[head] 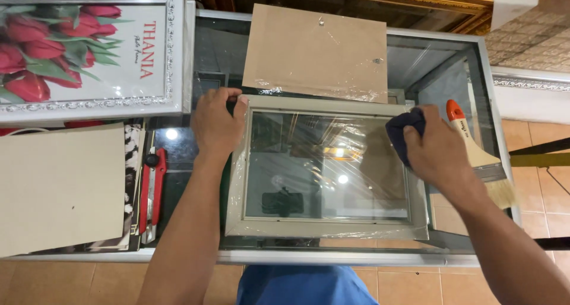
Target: Assembling a picture frame by cleaning the glass, inserting the photo, and securing the backing.
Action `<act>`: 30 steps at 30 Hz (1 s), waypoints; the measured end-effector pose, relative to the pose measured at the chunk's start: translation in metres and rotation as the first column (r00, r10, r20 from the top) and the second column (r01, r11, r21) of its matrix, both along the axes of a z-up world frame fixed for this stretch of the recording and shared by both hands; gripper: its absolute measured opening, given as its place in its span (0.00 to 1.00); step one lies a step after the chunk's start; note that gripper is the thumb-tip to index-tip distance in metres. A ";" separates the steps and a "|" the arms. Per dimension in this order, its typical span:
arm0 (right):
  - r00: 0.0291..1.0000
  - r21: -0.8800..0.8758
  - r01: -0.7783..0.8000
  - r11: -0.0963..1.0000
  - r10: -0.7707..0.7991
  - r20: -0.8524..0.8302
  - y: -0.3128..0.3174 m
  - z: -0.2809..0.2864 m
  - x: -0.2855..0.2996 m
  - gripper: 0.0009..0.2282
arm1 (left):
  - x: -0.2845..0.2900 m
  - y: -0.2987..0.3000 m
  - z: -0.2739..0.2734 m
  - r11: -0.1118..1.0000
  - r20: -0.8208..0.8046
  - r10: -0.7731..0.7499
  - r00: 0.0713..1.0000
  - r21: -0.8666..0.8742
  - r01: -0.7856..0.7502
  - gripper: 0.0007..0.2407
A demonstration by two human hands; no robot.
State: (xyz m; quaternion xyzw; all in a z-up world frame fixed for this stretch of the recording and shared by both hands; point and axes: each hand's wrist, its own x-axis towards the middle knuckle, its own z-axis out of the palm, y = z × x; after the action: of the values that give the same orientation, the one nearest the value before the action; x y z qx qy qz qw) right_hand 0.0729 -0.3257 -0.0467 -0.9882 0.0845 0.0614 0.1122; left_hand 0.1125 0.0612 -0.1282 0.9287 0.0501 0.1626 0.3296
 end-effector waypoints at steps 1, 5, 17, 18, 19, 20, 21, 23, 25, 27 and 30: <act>1.000 -0.001 -0.002 1.000 0.002 0.000 0.016 -0.009 -0.003 0.20 | 0.001 0.000 -0.002 1.000 0.000 0.002 1.000 -0.001 -0.002 0.06; 0.995 -0.035 -0.089 0.995 0.090 0.046 0.101 -0.025 0.000 0.17 | 0.004 0.002 -0.007 1.000 0.022 -0.004 1.000 0.010 0.004 0.06; 0.676 0.075 -0.736 0.673 0.727 0.116 0.213 -0.032 0.031 0.18 | 0.007 0.005 -0.018 1.000 0.069 -0.002 0.998 -0.027 0.004 0.05; 0.677 0.117 -0.736 0.667 0.730 0.095 0.214 -0.027 0.024 0.18 | 0.008 0.005 -0.019 1.000 0.074 0.005 0.997 -0.009 -0.004 0.05; 0.674 0.116 -0.738 0.664 0.732 0.095 0.215 -0.028 0.002 0.18 | 0.007 0.006 -0.018 1.000 0.075 0.008 0.997 -0.010 -0.007 0.05; 0.649 0.091 -0.760 0.643 0.759 0.049 0.215 -0.030 -0.019 0.19 | 0.007 0.006 -0.017 1.000 0.052 -0.001 0.999 -0.007 0.001 0.06; 0.622 0.067 -0.781 0.620 0.783 0.001 0.214 -0.031 -0.040 0.19 | 0.007 0.005 -0.016 1.000 0.029 -0.010 1.000 -0.005 0.010 0.07; 0.599 0.077 -0.797 0.599 0.800 -0.030 0.212 -0.018 -0.069 0.18 | 0.003 0.004 -0.006 1.000 0.020 -0.011 1.000 -0.020 0.012 0.07; 0.577 0.087 -0.810 0.580 0.815 -0.062 0.197 -0.020 -0.086 0.18 | 0.002 0.003 -0.006 0.999 0.010 -0.016 1.000 -0.035 0.016 0.07; 0.804 0.043 -0.595 0.803 0.593 0.053 0.174 -0.037 -0.089 0.20 | 0.007 0.007 -0.014 0.999 0.041 -0.044 0.998 0.023 0.043 0.07; 0.946 -0.107 -0.290 0.951 0.302 0.116 0.096 -0.031 -0.085 0.18 | 0.004 0.006 -0.008 0.999 0.042 -0.047 0.998 0.027 0.046 0.06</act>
State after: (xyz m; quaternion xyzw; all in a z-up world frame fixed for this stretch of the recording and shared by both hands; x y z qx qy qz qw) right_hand -0.0120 -0.2298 -0.0781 -0.9955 -0.0697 0.0090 0.0630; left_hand 0.1164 0.0676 -0.1359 0.9301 0.0194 0.1752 0.3222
